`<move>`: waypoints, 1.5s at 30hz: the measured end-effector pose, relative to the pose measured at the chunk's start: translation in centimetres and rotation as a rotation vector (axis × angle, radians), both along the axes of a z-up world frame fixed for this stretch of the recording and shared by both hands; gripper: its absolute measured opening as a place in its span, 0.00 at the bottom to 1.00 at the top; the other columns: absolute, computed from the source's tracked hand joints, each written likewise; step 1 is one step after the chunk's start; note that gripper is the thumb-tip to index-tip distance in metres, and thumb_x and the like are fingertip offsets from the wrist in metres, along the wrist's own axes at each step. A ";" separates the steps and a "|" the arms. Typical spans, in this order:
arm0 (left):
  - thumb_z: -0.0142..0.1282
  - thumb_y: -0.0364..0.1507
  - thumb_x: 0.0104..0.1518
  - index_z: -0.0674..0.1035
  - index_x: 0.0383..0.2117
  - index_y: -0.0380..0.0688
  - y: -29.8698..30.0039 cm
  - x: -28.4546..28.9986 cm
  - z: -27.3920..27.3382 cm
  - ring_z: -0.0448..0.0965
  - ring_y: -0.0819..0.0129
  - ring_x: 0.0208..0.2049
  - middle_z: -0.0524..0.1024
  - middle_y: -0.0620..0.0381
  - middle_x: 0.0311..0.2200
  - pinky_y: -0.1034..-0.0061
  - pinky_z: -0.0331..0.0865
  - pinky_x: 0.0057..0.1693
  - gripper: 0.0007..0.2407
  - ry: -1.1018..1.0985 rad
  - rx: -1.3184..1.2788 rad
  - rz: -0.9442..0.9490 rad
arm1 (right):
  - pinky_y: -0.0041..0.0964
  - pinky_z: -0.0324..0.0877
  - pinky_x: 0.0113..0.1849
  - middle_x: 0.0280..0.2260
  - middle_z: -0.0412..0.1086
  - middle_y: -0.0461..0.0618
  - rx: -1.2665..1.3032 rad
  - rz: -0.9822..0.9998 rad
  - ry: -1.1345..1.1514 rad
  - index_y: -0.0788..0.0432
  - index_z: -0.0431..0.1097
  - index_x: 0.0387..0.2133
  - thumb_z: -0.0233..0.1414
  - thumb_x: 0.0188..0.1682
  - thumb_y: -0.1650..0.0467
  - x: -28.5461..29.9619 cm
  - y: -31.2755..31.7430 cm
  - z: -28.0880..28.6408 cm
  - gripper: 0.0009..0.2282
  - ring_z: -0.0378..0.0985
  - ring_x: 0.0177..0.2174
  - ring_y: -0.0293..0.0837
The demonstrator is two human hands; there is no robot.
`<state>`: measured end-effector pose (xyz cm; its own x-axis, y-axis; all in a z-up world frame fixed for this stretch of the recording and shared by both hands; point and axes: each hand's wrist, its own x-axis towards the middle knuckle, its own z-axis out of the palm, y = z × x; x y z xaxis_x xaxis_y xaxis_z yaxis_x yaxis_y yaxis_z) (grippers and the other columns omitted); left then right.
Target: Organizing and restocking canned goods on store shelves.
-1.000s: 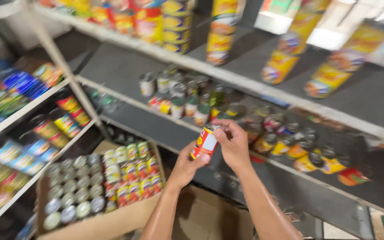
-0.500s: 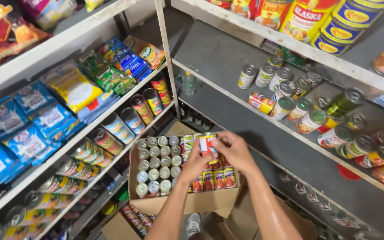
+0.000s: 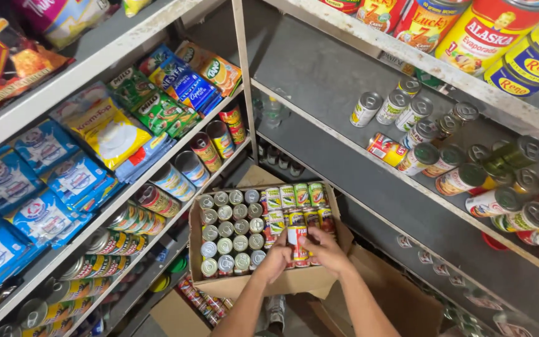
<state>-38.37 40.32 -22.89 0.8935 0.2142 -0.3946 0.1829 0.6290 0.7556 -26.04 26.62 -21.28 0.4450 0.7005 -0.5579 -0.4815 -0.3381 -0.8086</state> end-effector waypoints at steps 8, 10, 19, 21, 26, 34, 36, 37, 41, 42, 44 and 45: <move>0.47 0.20 0.47 0.69 0.64 0.43 -1.8 1.6 1.6 0.77 0.72 0.38 0.77 0.54 0.45 0.80 0.71 0.41 0.30 -0.032 -0.224 0.020 | 0.43 0.78 0.37 0.46 0.73 0.52 0.195 -0.159 0.149 0.62 0.65 0.56 0.54 0.51 0.65 0.8 -2.9 2.3 0.21 0.80 0.39 0.44; 0.49 0.19 0.52 0.70 0.63 0.41 -2.7 2.5 3.9 0.81 0.75 0.47 0.78 0.59 0.50 0.79 0.76 0.51 0.26 -0.003 -0.249 0.054 | 0.45 0.79 0.40 0.47 0.73 0.52 0.269 -0.181 0.194 0.62 0.65 0.55 0.53 0.52 0.66 1.6 -4.0 3.2 0.20 0.80 0.42 0.45; 0.55 0.19 0.56 0.74 0.57 0.35 -9.6 7.2 5.4 0.79 0.65 0.50 0.78 0.52 0.49 0.67 0.72 0.59 0.20 -0.261 -0.196 -0.039 | 0.41 0.70 0.52 0.51 0.72 0.50 0.428 -0.187 0.071 0.64 0.66 0.55 0.58 0.47 0.73 5.3 -12.1 9.4 0.21 0.74 0.51 0.42; 0.57 0.21 0.54 0.74 0.56 0.38 -11.7 8.6 7.8 0.80 0.66 0.47 0.80 0.52 0.46 0.67 0.74 0.55 0.20 -0.214 -0.161 -0.019 | 0.43 0.69 0.51 0.50 0.71 0.52 0.442 -0.233 0.070 0.66 0.66 0.56 0.59 0.47 0.75 6.0 -14.2 9.0 0.22 0.73 0.49 0.44; 0.64 0.23 0.55 0.76 0.56 0.36 -17.1 12.2 10.4 0.77 0.72 0.47 0.78 0.56 0.46 0.73 0.73 0.55 0.20 -0.284 0.277 -0.037 | 0.39 0.68 0.53 0.50 0.73 0.51 0.408 -0.323 -0.240 0.66 0.67 0.55 0.60 0.47 0.74 7.2 -19.4 12.8 0.21 0.74 0.50 0.43; 0.67 0.27 0.53 0.74 0.57 0.37 -21.1 17.2 14.1 0.80 0.72 0.45 0.81 0.57 0.44 0.74 0.76 0.52 0.24 -0.325 0.527 -0.056 | 0.39 0.71 0.50 0.47 0.74 0.50 0.294 -0.402 -0.576 0.64 0.66 0.54 0.64 0.43 0.76 10.7 -23.9 13.3 0.24 0.75 0.46 0.41; 0.69 0.24 0.53 0.74 0.58 0.32 -21.5 17.3 14.8 0.78 0.66 0.48 0.78 0.49 0.45 0.71 0.71 0.56 0.24 -0.459 0.861 -0.005 | 0.39 0.70 0.50 0.49 0.71 0.48 0.307 -0.393 -0.741 0.61 0.61 0.56 0.65 0.37 0.79 11.1 -23.8 13.1 0.31 0.74 0.47 0.40; 0.69 0.24 0.53 0.74 0.58 0.32 -21.5 17.5 15.2 0.78 0.66 0.48 0.78 0.49 0.45 0.71 0.71 0.56 0.24 -0.461 0.862 -0.003 | 0.39 0.70 0.50 0.49 0.71 0.48 0.308 -0.391 -0.743 0.61 0.61 0.56 0.65 0.37 0.79 11.0 -23.5 13.4 0.31 0.74 0.47 0.40; 0.67 0.28 0.52 0.74 0.58 0.36 -20.3 18.9 16.4 0.80 0.66 0.48 0.77 0.50 0.46 0.72 0.74 0.54 0.25 -0.400 0.711 -0.006 | 0.38 0.75 0.48 0.47 0.73 0.49 0.134 -0.495 -0.839 0.58 0.62 0.57 0.61 0.39 0.80 11.4 -21.0 14.8 0.29 0.77 0.45 0.40; 0.67 0.29 0.51 0.75 0.58 0.38 -19.9 18.9 16.4 0.80 0.65 0.46 0.77 0.50 0.44 0.72 0.75 0.52 0.26 -0.359 0.671 -0.010 | 0.38 0.77 0.48 0.46 0.74 0.50 0.087 -0.533 -0.880 0.58 0.63 0.58 0.60 0.41 0.80 11.2 -20.2 15.0 0.28 0.78 0.46 0.41; 0.68 0.29 0.51 0.76 0.56 0.38 -18.6 19.1 16.7 0.80 0.64 0.46 0.77 0.50 0.45 0.71 0.74 0.53 0.24 -0.387 0.799 0.040 | 0.39 0.75 0.48 0.46 0.74 0.52 0.054 -0.595 -0.968 0.60 0.63 0.58 0.61 0.41 0.79 11.5 -18.3 14.6 0.28 0.78 0.46 0.43; 0.69 0.29 0.52 0.77 0.55 0.37 -17.5 19.4 17.0 0.80 0.64 0.47 0.77 0.50 0.46 0.71 0.74 0.53 0.23 -0.424 0.934 0.103 | 0.40 0.74 0.48 0.46 0.74 0.54 0.033 -0.652 -1.065 0.61 0.63 0.57 0.62 0.42 0.79 12.1 -16.9 14.6 0.28 0.78 0.45 0.45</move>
